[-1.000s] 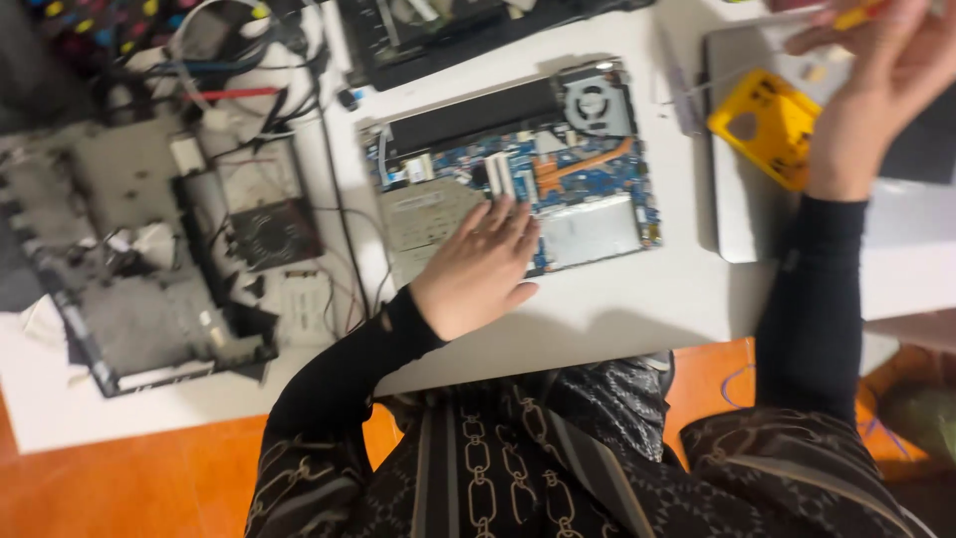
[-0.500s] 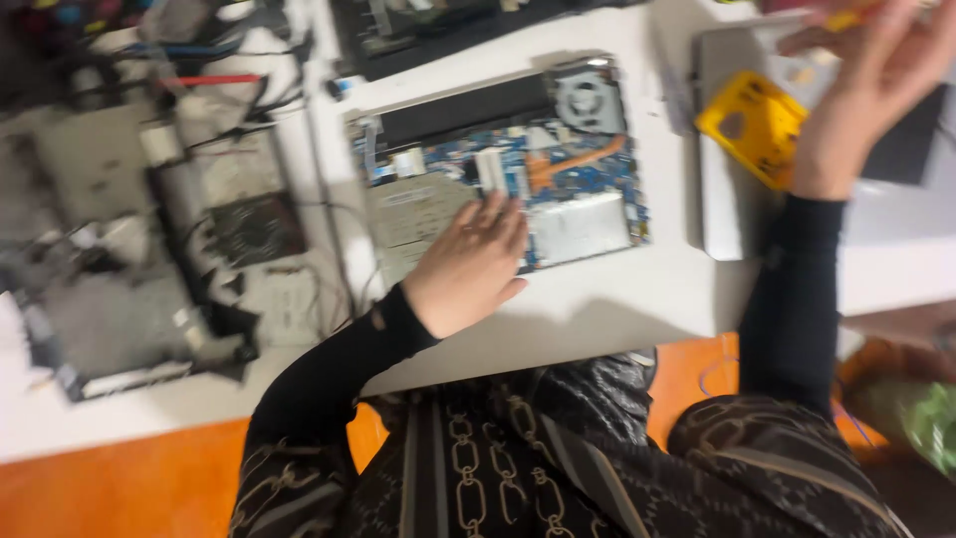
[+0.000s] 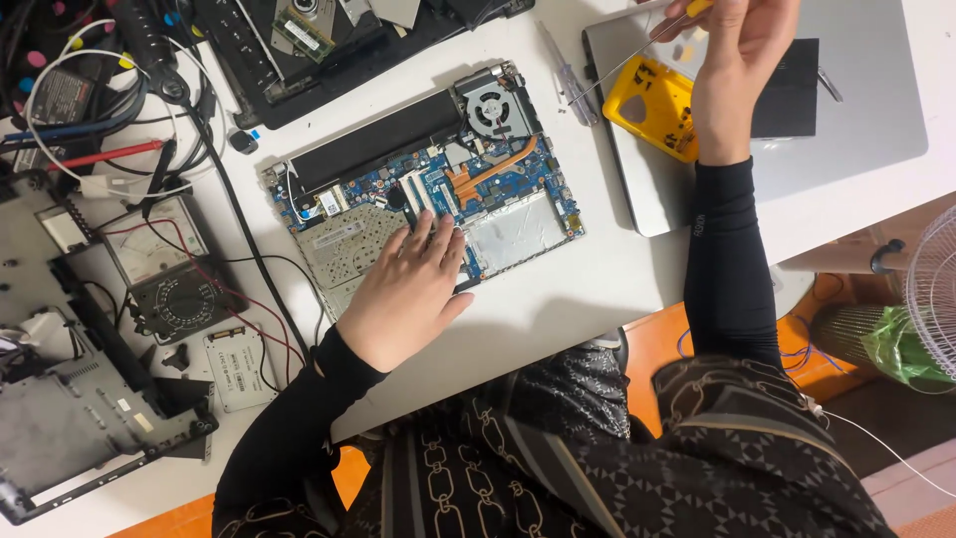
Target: The recorder is repairing an open laptop motherboard and chassis using a screwdriver on a workbench.
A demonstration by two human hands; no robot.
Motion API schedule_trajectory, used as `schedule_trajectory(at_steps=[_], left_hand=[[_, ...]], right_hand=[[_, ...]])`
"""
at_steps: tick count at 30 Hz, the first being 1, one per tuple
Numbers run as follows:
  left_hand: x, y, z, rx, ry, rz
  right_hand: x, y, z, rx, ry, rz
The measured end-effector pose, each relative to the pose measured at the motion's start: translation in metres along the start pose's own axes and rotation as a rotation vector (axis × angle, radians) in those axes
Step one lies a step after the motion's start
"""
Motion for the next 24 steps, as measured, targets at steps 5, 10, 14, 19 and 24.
schedule_trajectory(at_steps=[5, 10, 14, 19, 24], left_hand=[[0.000, 0.000, 0.000, 0.004, 0.007, 0.005], [-0.002, 0.000, 0.000, 0.007, 0.001, 0.008], [-0.001, 0.000, 0.000, 0.003, -0.001, 0.007], [0.000, 0.000, 0.001, -0.002, -0.002, 0.017], [0.000, 0.000, 0.000, 0.004, -0.003, 0.022]], right_hand=[[0.004, -0.007, -0.001, 0.055, -0.012, 0.014], [0.004, -0.009, -0.002, 0.063, -0.015, 0.026], [0.003, -0.010, -0.004, 0.035, -0.016, 0.032], [0.000, -0.006, -0.001, 0.000, -0.031, 0.053], [-0.001, -0.007, 0.002, 0.077, 0.048, 0.016]])
Point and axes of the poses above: each hand's wrist, its own z-axis away from the middle knuckle, its own x-axis out of the palm, y = z × x, the point moved 1 cm from there along -z, towards the middle knuckle, and after that the axes turned 6 degrees about -y, right-handed, at the moved point
